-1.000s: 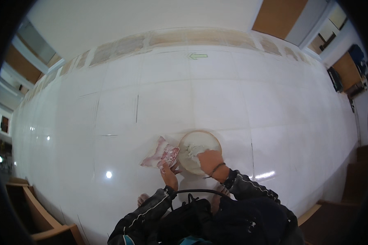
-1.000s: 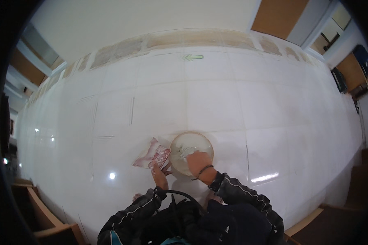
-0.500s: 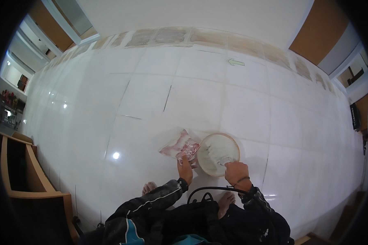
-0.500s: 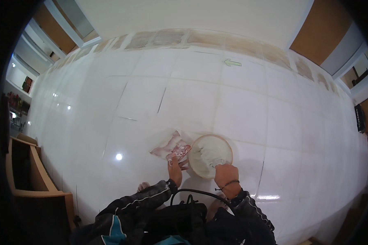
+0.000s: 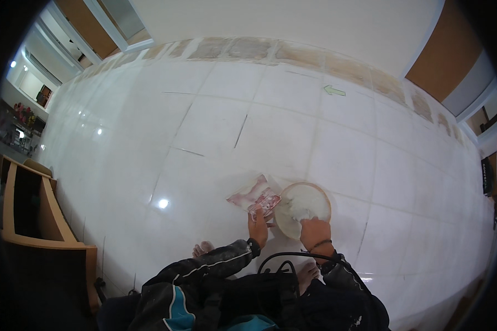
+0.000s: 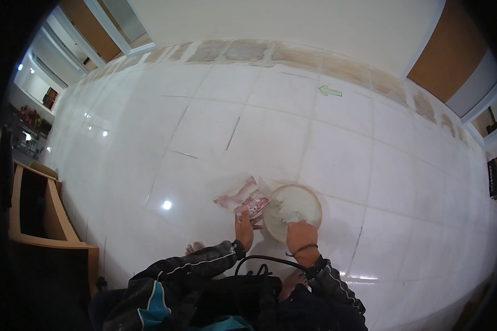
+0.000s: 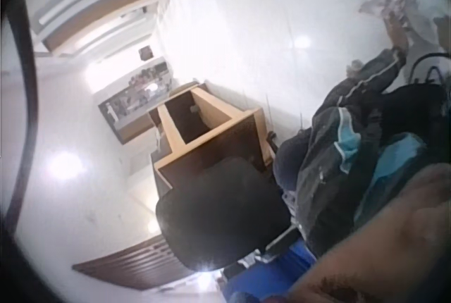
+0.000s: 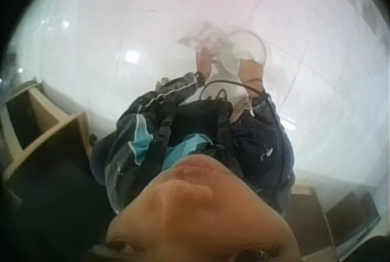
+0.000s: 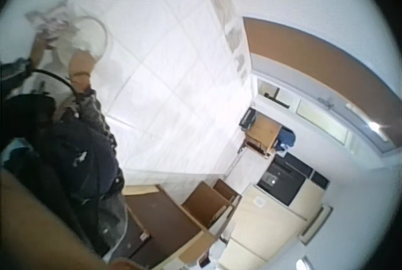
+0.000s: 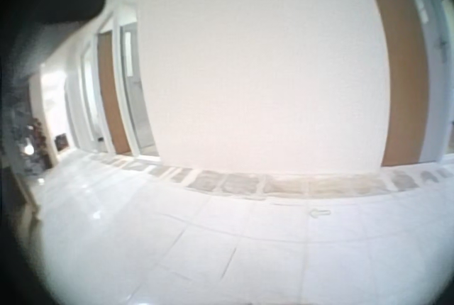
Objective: The person mixes plaster in a bowl using their hand and a putty knife, then carries the bowl to a different area and applies the plaster to the floor tiles using the putty knife.
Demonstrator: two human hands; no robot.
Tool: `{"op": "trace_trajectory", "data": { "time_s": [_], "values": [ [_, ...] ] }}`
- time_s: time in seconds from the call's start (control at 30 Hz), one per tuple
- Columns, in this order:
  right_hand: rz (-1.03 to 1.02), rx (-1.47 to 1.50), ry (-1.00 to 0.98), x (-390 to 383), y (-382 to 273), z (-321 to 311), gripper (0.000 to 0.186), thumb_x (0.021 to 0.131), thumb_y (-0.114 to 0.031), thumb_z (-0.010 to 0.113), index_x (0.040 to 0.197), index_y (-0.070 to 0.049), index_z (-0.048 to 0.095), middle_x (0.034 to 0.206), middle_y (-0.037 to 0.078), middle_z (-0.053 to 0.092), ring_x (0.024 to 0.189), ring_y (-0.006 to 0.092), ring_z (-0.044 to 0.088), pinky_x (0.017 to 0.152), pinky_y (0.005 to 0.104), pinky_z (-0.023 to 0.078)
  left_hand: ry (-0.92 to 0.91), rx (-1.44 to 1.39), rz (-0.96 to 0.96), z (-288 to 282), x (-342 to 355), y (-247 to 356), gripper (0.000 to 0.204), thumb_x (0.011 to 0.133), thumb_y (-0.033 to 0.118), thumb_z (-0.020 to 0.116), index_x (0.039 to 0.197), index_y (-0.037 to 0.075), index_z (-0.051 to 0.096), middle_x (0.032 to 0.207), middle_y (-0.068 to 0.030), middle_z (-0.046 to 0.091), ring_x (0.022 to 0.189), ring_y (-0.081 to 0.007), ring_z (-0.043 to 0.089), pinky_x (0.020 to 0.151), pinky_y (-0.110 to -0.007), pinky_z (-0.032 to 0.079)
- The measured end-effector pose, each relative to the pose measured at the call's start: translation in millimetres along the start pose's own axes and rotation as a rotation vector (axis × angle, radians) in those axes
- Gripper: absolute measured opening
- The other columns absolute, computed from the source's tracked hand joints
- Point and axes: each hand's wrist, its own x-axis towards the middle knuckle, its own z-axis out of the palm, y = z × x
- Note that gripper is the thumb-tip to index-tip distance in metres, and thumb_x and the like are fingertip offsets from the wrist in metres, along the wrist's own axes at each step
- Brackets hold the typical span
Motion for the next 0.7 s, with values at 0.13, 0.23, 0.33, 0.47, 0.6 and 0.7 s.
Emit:
{"op": "trace_trajectory", "data": {
  "time_s": [0.13, 0.23, 0.33, 0.47, 0.6, 0.7],
  "values": [
    [0.014, 0.030, -0.023, -6.6, 1.6, -6.8, 0.017, 0.077, -0.016, 0.054, 0.087, -0.014, 0.067, 0.079, 0.014, 0.063, 0.073, 0.0307, 0.064, 0.064, 0.0407, 0.051, 0.007, 0.010, -0.016, -0.2, -3.0, 0.0, 0.044, 0.097, 0.037, 0.039, 0.128, 0.007, 0.033, 0.119, -0.0130, 0.056, 0.099, -0.0262, 0.062, 0.061, -0.030, 0.053],
    [0.028, 0.046, 0.078, -3.5, 6.1, -0.5, 0.017, 0.076, -0.015, 0.054, 0.086, -0.014, 0.068, 0.078, 0.014, 0.063, 0.073, 0.0306, 0.064, 0.063, 0.0405, 0.051, 0.011, 0.013, -0.006, -0.4, -0.6, -1.9, 0.045, 0.097, 0.038, 0.039, 0.128, 0.006, 0.033, 0.119, -0.0137, 0.056, 0.097, -0.0269, 0.063, 0.061, -0.031, 0.053],
    [-0.012, -0.001, -0.055, -4.6, 8.7, -0.3, 0.017, 0.077, -0.015, 0.054, 0.086, -0.014, 0.068, 0.078, 0.014, 0.064, 0.074, 0.0306, 0.064, 0.064, 0.0406, 0.051, 0.037, -0.003, 0.010, -1.1, -0.9, -5.4, 0.047, 0.097, 0.040, 0.041, 0.127, 0.005, 0.034, 0.117, -0.0137, 0.056, 0.096, -0.0264, 0.063, 0.060, -0.030, 0.053],
    [0.031, 0.037, -0.043, -10.0, 12.9, -5.0, 0.019, 0.078, -0.014, 0.053, 0.089, -0.013, 0.068, 0.081, 0.015, 0.064, 0.076, 0.0303, 0.065, 0.065, 0.0407, 0.052, 0.036, -0.048, 0.056, 1.3, -0.3, -9.8, 0.046, 0.097, 0.039, 0.041, 0.127, 0.005, 0.034, 0.117, -0.0143, 0.055, 0.094, -0.0267, 0.063, 0.062, -0.031, 0.052],
    [0.025, 0.001, -0.115, -14.8, 9.8, 1.2, 0.021, 0.078, -0.015, 0.053, 0.093, -0.013, 0.067, 0.083, 0.015, 0.064, 0.078, 0.0301, 0.065, 0.066, 0.0411, 0.052, 0.034, -0.059, 0.061, 1.6, -2.3, -7.8, 0.045, 0.097, 0.038, 0.042, 0.127, 0.005, 0.034, 0.117, -0.0143, 0.055, 0.094, -0.0266, 0.063, 0.065, -0.032, 0.052],
    [0.073, 0.043, -0.066, -22.6, 5.0, -8.9, 0.021, 0.078, -0.016, 0.054, 0.094, -0.014, 0.067, 0.083, 0.015, 0.064, 0.078, 0.0306, 0.065, 0.067, 0.0418, 0.052, 0.038, -0.074, 0.051, 1.5, -2.8, -10.1, 0.044, 0.097, 0.036, 0.042, 0.127, 0.005, 0.035, 0.117, -0.0140, 0.056, 0.093, -0.0263, 0.064, 0.067, -0.033, 0.051]
  ]
}}
